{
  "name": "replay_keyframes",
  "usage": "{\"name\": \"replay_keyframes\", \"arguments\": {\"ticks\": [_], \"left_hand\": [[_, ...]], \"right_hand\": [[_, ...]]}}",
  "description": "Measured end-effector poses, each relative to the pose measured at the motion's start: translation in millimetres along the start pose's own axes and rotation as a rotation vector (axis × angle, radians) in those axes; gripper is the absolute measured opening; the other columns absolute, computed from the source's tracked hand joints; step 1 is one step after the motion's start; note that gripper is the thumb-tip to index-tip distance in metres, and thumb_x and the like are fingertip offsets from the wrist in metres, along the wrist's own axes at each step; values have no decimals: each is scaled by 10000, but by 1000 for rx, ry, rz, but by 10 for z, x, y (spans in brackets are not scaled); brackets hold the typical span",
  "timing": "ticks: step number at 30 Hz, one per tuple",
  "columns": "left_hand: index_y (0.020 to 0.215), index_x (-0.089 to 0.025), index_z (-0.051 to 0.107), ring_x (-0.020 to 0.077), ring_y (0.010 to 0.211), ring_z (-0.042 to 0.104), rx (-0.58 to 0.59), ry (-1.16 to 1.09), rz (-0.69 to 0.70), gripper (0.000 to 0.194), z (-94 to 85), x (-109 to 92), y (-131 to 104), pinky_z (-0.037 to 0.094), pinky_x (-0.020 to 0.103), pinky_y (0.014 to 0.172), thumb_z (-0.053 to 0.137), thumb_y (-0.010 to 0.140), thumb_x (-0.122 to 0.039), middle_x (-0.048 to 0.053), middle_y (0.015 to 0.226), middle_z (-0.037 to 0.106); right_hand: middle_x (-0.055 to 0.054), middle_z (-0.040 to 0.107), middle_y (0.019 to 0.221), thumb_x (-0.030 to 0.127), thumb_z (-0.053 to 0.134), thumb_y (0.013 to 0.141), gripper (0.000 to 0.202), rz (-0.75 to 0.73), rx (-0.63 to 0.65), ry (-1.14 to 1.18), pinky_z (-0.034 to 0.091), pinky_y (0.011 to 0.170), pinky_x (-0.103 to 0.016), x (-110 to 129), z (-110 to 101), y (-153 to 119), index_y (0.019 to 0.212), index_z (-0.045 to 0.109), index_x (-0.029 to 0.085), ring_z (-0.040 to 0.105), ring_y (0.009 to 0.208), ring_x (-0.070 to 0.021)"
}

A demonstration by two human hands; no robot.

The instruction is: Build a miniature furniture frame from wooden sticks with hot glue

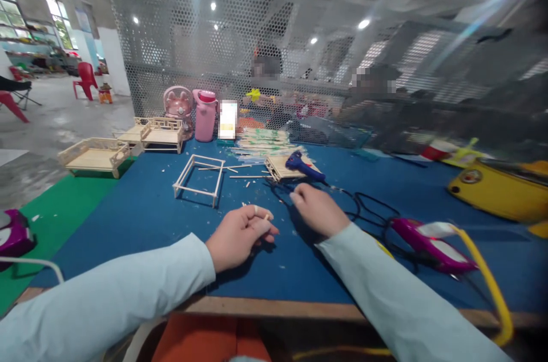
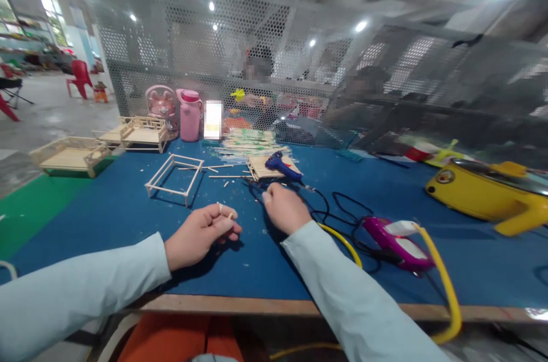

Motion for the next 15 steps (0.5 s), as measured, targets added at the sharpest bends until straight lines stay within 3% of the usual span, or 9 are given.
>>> {"name": "replay_keyframes", "arguments": {"ticks": [2, 4, 5, 7, 8, 10, 12, 14, 15], "left_hand": [[906, -132, 581, 152, 770, 646, -38, 52, 61, 105, -49, -78, -8, 471, 292, 724, 504, 868, -193, 87, 865, 688], [879, -141, 619, 209, 1059, 591, -100, 182, 175, 126, -113, -226, -42, 415, 376, 941, 509, 865, -200, 123, 1034, 671], [862, -149, 640, 227, 1219, 485, -122, 256, 234, 130, -130, -305, -67, 332, 399, 1037, 521, 858, -201, 132, 1152, 629], [846, -165, 669, 227, 1386, 255, -100, 360, 310, 127, -103, -410, -106, 202, 398, 1120, 548, 844, -203, 111, 1328, 516], [846, -169, 673, 225, 1388, 249, -60, 378, 317, 133, -71, -425, -114, 210, 392, 1118, 546, 847, -209, 101, 1336, 503], [854, -167, 663, 211, 1248, 441, 16, 375, 307, 170, -20, -430, -118, 333, 362, 1047, 504, 873, -224, 95, 1186, 580], [840, -159, 646, 174, 1002, 564, 38, 389, 314, 197, -16, -454, -115, 415, 317, 944, 466, 887, -223, 59, 956, 612], [827, -154, 636, 149, 871, 558, 34, 419, 338, 196, -35, -497, -110, 429, 288, 889, 460, 883, -220, 27, 842, 576], [822, -153, 634, 143, 846, 548, 40, 432, 352, 189, -36, -518, -110, 425, 283, 885, 468, 879, -223, 18, 823, 562]], "right_hand": [[26, 451, 523, 447, 403, 885, 325, 43, -66, 111, 325, 419, -247, 27, -200, -50, 640, 407, 233, 423, 443, -116], [62, 351, 508, 455, 252, 925, 324, 85, -91, 262, 300, 368, -235, 115, -336, -173, 687, 336, 251, 343, 383, -108], [79, 289, 504, 474, 216, 929, 332, 114, -78, 367, 279, 342, -227, 172, -352, -254, 693, 304, 257, 288, 360, -103], [96, 215, 504, 519, 309, 901, 325, 247, -10, 816, 218, 311, -213, 258, -239, -450, 708, 329, 259, 188, 351, -92], [99, 193, 503, 537, 332, 893, 343, 275, 20, 952, 201, 302, -208, 333, -173, -545, 695, 330, 257, 156, 354, -87], [91, 207, 502, 549, 340, 894, 367, 272, 37, 1076, 243, 303, -207, 454, -83, -701, 677, 342, 253, 190, 355, -89], [45, 412, 567, 538, 414, 877, 323, 213, -10, 989, 421, 408, -236, 490, -81, -799, 726, 419, 252, 435, 459, -120], [-33, 620, 951, 494, 544, 824, 246, 142, -5, 882, 537, 690, -310, 489, -70, -842, 946, 512, 282, 613, 891, -194], [-46, 575, 1206, 465, 589, 797, 359, 109, 45, 882, 517, 833, -351, 491, -32, -844, 1110, 488, 319, 547, 1126, -221]]}}
Point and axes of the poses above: each hand's wrist, its own y-axis towards the middle knuckle, its own z-axis out of the palm, x = y × z, the point moved 9 cm from there along y, towards the middle knuckle
